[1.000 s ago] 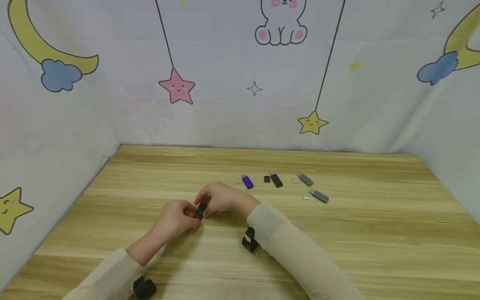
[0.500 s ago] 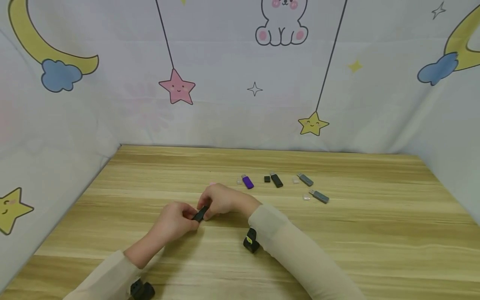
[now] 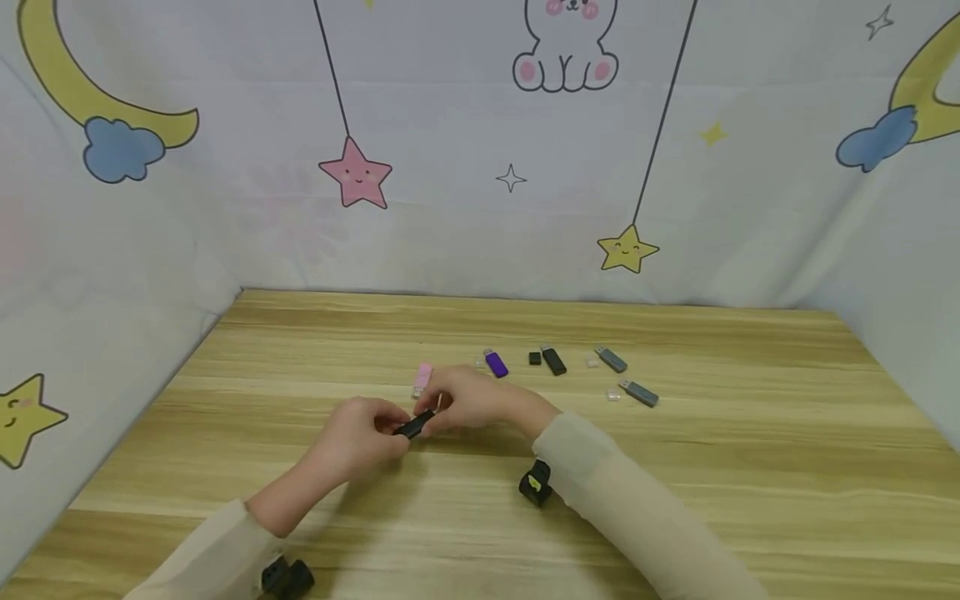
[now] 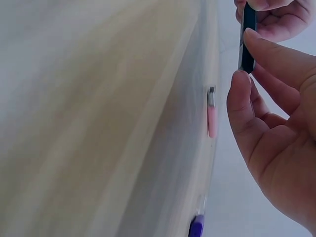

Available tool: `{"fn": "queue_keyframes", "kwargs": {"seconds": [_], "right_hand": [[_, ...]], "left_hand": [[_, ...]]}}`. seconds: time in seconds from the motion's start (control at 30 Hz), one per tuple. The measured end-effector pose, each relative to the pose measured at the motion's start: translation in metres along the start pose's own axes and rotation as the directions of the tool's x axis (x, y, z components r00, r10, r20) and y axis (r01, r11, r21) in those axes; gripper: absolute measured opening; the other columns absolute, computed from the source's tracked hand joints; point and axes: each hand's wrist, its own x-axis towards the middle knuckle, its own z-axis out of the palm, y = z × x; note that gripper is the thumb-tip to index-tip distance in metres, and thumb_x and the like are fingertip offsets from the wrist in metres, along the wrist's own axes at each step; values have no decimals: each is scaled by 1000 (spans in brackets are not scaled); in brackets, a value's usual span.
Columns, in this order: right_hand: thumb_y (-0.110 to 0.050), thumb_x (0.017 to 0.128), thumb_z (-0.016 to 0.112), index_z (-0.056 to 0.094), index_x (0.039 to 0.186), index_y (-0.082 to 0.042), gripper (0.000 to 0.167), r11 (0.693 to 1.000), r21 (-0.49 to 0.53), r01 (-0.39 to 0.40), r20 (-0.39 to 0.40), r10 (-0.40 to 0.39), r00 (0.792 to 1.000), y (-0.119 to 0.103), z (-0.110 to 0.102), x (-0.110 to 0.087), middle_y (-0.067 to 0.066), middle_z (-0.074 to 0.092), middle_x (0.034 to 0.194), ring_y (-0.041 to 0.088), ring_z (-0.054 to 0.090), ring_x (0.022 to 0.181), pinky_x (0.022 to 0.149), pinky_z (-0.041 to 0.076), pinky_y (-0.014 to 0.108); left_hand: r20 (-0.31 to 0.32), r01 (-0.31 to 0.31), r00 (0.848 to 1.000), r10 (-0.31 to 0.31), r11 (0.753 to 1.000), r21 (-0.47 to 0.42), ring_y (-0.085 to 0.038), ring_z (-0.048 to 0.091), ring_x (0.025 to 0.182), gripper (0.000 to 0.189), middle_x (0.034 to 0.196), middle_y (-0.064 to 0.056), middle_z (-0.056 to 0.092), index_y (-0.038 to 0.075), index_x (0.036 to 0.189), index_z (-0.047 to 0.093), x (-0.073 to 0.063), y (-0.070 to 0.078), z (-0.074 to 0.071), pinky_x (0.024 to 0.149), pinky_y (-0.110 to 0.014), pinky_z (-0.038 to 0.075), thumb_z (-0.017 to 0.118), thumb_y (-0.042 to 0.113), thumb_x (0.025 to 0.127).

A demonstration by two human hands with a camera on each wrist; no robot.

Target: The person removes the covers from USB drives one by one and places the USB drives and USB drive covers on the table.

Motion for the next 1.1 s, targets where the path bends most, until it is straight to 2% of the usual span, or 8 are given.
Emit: {"fn": "queue_keyframes", "kwargs": {"seconds": [0.17,0.33,0.6,0.7,0.83,1.0,1.1], "right_hand": [[-17,87,73,71,108,-10,22,999,19,39,-40,-38,998,9,-9,-20,0,61,100,8,59,82,68,50,23],[-23,89,70,69,112,-11,26,997,49,62,-95,-57,994,18,-17,-44,-2,62,101,8,59,86,76,49,26],[-21,88,71,69,113,-7,28,981,186,58,-224,-15,975,29,-23,-82,1,63,92,13,57,83,73,51,27],[-19,88,72,67,114,-4,31,967,247,69,-269,1,963,33,-23,-94,5,65,98,13,60,85,75,53,28],[-19,89,71,64,120,-3,36,940,336,62,-300,45,953,35,-23,-106,9,65,107,18,64,87,76,56,35],[-21,90,70,61,123,-1,40,895,444,47,-334,117,935,34,-24,-118,8,66,101,21,64,81,78,56,43],[-20,90,69,58,126,0,42,861,504,62,-344,134,929,31,-24,-123,7,66,101,21,64,81,80,55,45]], "left_hand": [[11,-65,998,66,997,-46,-13,56,70,18,76,-3,65,-1,92,73,2,12,4,62,-27,47,71,1,73],[12,-129,991,130,989,-75,-13,54,69,19,76,-1,63,1,90,73,7,24,10,61,-26,46,69,0,72],[34,-246,966,255,955,-167,-13,55,69,21,79,-3,64,0,91,73,13,45,24,61,-25,49,66,-1,71],[22,-282,956,291,941,-185,-12,55,71,22,83,-4,65,0,92,73,17,51,32,62,-24,50,66,-1,72],[-4,-324,944,330,923,-205,-12,56,72,23,86,-5,65,1,95,73,21,60,40,64,-23,50,66,-2,74],[-40,-386,921,388,892,-235,-14,58,76,24,90,-7,66,0,99,73,23,70,48,67,-24,52,66,-3,77],[-60,-398,916,397,878,-266,-14,60,79,25,93,-7,66,0,101,72,25,75,52,70,-24,53,65,-3,77]]}}
